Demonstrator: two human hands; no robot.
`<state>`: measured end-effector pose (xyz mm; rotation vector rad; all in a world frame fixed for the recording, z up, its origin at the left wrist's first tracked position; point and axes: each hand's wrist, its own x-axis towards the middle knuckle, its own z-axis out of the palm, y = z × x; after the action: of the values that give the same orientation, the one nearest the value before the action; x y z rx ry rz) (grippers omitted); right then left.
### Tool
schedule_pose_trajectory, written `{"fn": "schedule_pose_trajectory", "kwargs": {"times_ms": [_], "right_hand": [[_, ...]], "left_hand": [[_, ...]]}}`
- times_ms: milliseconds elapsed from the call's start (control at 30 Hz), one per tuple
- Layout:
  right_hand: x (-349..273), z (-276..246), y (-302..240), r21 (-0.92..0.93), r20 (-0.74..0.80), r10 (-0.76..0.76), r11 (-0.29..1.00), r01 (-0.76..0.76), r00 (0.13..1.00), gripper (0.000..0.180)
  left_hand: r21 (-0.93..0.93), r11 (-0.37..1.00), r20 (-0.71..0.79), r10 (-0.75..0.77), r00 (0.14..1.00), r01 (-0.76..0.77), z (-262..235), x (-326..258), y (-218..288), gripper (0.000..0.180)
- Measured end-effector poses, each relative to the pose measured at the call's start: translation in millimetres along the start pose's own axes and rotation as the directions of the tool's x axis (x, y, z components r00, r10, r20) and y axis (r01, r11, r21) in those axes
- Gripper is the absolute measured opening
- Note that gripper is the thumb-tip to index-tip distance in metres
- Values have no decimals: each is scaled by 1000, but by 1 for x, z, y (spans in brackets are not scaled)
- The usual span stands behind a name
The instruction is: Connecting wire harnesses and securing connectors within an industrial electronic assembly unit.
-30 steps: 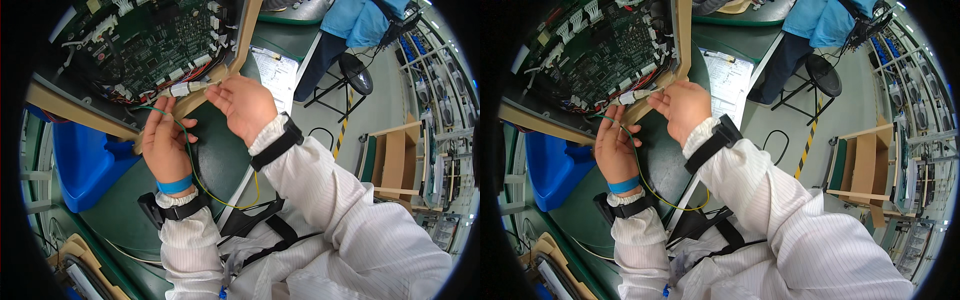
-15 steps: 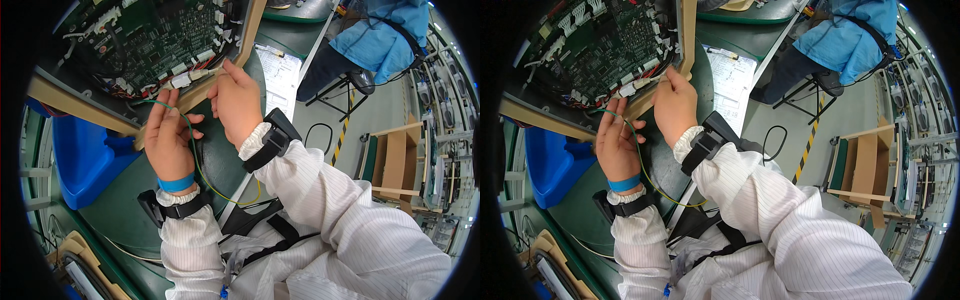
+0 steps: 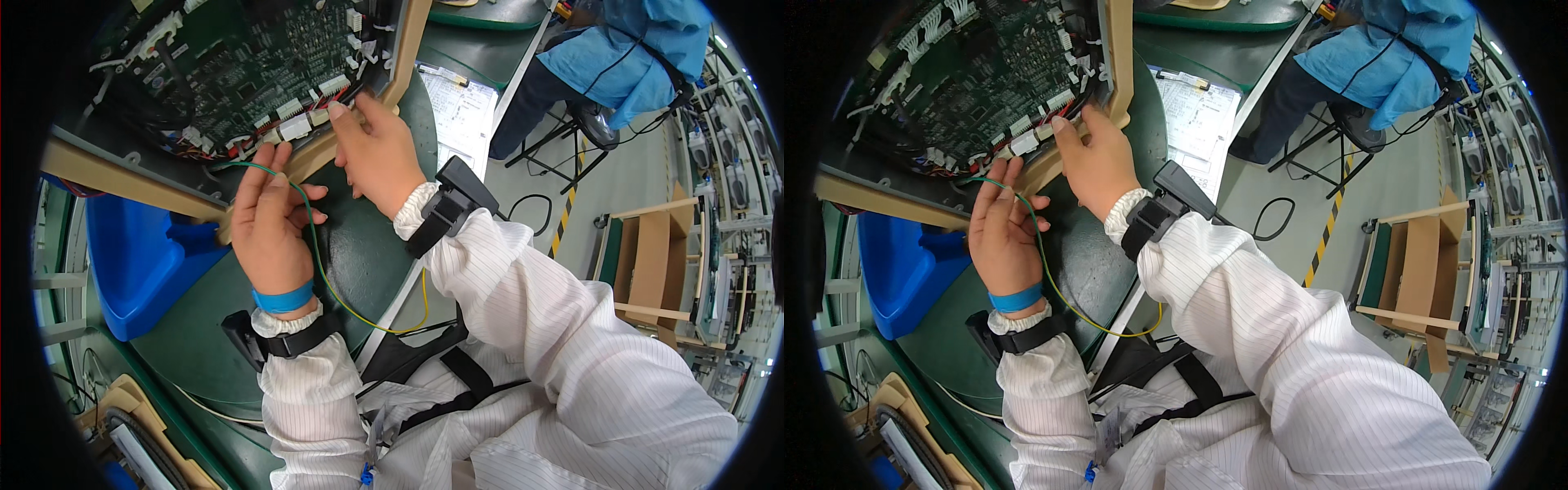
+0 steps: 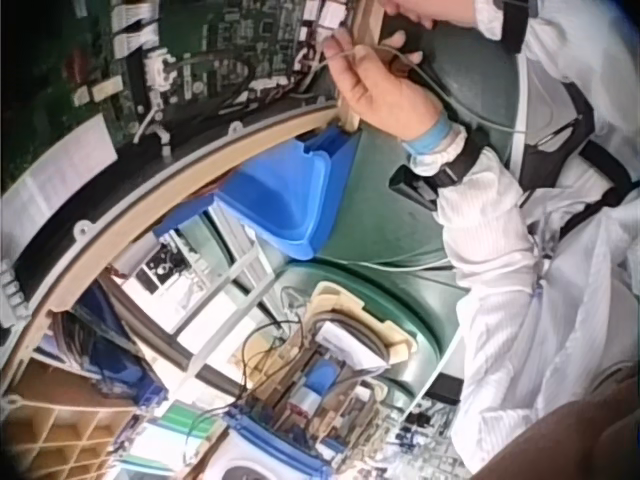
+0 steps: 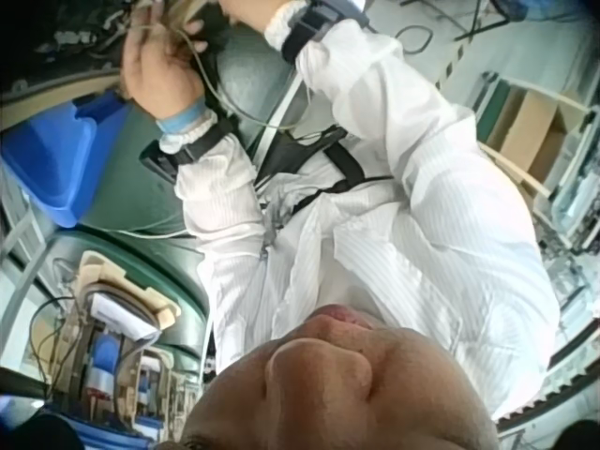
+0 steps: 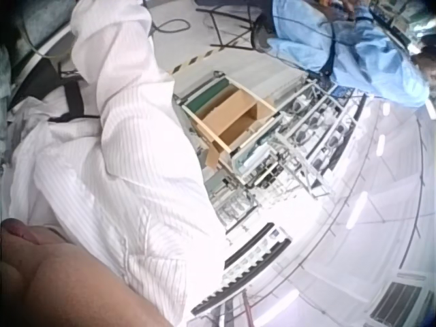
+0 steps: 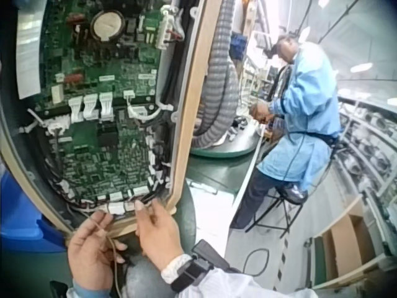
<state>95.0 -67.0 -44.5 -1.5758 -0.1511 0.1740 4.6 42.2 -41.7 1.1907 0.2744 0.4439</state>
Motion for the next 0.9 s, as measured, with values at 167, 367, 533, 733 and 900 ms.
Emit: {"fn": "schedule_pose_trajectory", "kwargs": {"times_ms": [167, 367, 533, 733, 900], "right_hand": [[7, -4, -9, 0, 46, 56, 998, -56, 997, 36], [6, -2, -3, 55, -54, 31, 998, -28, 998, 43], [-1, 2, 7, 77, -154, -1, 997, 13, 988, 52], [4, 2, 17, -123, -189, -161, 983, 139, 969, 51], [5, 4, 18, -169, -206, -249, 962, 216, 946, 49]], "left_hand": [[-25, 1000, -48, 15, 999, -16, 6, 0, 3, 42], [288, 952, -163, 154, 975, -103, 11, -4, -4, 39], [662, 676, -184, 564, 805, -323, 6, -24, -17, 47], [885, -12, 393, 556, 733, -465, 27, -10, 24, 39], [843, -203, 538, 316, 782, -498, 28, 38, 39, 22]]}}
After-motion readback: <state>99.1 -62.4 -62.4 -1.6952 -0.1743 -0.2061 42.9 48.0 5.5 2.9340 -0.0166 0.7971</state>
